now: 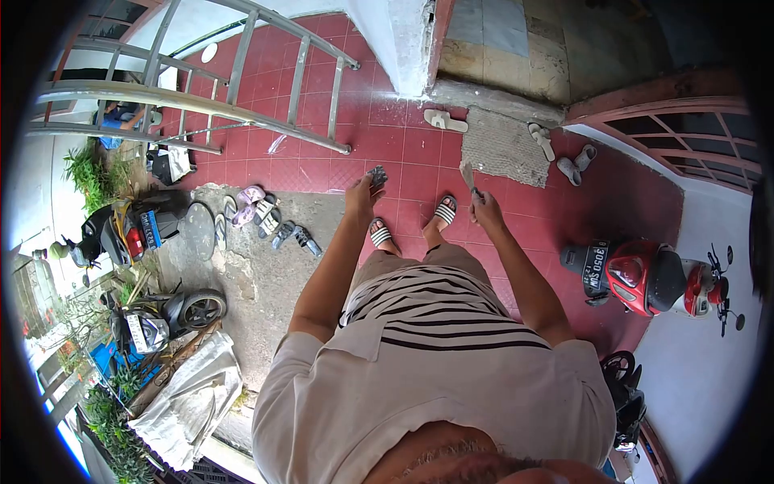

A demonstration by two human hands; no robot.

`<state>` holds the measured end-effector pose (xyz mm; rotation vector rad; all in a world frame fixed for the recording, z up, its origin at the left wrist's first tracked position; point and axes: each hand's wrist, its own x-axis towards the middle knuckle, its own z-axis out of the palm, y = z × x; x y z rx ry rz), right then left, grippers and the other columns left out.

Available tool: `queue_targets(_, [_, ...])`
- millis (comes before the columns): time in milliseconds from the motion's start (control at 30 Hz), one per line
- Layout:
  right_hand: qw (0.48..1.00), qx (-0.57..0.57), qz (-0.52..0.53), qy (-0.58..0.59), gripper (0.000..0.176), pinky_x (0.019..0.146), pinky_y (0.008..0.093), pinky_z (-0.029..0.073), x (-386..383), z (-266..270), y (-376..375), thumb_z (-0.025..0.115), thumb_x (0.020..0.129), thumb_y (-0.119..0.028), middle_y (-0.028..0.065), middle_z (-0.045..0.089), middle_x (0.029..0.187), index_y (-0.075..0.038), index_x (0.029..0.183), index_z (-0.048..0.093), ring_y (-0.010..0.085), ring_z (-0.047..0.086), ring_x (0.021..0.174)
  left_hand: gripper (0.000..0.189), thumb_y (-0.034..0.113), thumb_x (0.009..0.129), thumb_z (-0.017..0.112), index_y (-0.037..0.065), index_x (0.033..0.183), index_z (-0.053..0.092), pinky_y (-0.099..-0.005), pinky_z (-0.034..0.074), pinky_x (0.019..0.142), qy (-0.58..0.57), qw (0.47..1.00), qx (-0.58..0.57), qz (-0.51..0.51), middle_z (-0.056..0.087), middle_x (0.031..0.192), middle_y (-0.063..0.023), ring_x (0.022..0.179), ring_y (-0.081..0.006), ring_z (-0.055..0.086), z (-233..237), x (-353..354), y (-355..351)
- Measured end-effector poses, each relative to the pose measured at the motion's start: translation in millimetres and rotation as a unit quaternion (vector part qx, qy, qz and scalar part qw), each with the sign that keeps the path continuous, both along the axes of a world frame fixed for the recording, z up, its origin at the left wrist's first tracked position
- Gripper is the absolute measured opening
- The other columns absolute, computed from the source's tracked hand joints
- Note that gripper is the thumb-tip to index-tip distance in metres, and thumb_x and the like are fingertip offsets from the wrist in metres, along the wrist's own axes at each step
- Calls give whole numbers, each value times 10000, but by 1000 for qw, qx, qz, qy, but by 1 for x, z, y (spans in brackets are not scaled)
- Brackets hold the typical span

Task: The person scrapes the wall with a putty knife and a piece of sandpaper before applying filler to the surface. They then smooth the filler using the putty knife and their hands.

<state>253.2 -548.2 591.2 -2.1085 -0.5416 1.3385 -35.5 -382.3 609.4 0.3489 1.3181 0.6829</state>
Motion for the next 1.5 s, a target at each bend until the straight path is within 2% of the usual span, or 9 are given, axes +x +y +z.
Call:
queue_targets(367, [996,-8,-35,87,306,401,260,420,71,-14,27,496,1023,-328,54,633,687,-37,934,529,121,587,493,219,142,955,557,-7,1114,556,-392,581,772,3,999,31,42,666,1036,-136,905,-255,675,8,43,11])
queue_targets(500, [995,-10,-45,89,300,403,263,419,82,-13,45,496,1023,-318,60,632,694,-32,940,524,120,585,497,225,145,953,560,-10,1116,560,-394,580,771,3,999,11,43,667,1040,-141,902,-253,675,-4,55,24])
queue_targets(567, [994,-27,-25,102,278,443,270,428,87,-15,47,484,1033,-319,48,643,733,-48,1056,541,111,575,521,230,149,956,558,-10,1122,561,-395,579,771,5,999,-3,34,667,1046,-142,907,-256,675,-18,62,34])
queue_targets(700, [996,-54,-35,68,279,443,268,431,90,-12,58,486,1031,-313,51,651,743,-40,1057,539,114,578,519,227,149,959,552,-5,1126,561,-393,576,770,-26,999,-15,29,669,1046,-138,909,-255,676,-36,80,61])
queue_targets(800, [994,-66,-50,68,302,427,273,442,89,-7,70,496,1025,-315,56,627,695,-21,971,537,131,593,493,234,147,966,541,-7,1142,556,-385,574,769,-45,999,-16,17,674,1039,-125,914,-245,676,-42,93,82])
queue_targets(1167, [992,-103,65,28,285,478,275,456,75,-29,150,521,1013,-293,30,599,704,-39,899,585,121,602,550,293,130,967,593,-47,1189,523,-337,607,713,19,1000,-21,-8,681,1026,-140,875,-218,693,-98,100,125])
queue_targets(1300, [994,-81,61,47,290,502,302,460,62,-65,172,534,985,-274,56,620,660,-9,902,620,134,601,546,320,131,966,593,-61,1208,510,-346,608,705,42,999,-30,-1,681,1033,-147,865,-225,699,-131,94,131])
queue_targets(1367, [994,-58,74,49,236,515,302,461,59,-97,180,518,953,-204,58,627,678,-11,877,629,137,600,560,284,84,932,617,-70,1158,543,-314,611,610,48,998,-29,37,673,959,-166,762,-223,712,-144,90,137])
queue_targets(1500, [987,-70,122,75,203,510,306,467,52,-146,196,467,906,-120,52,631,709,-17,860,635,149,598,548,290,82,915,629,-66,1155,562,-302,595,617,105,993,-16,45,664,974,-162,766,-212,703,-177,80,147])
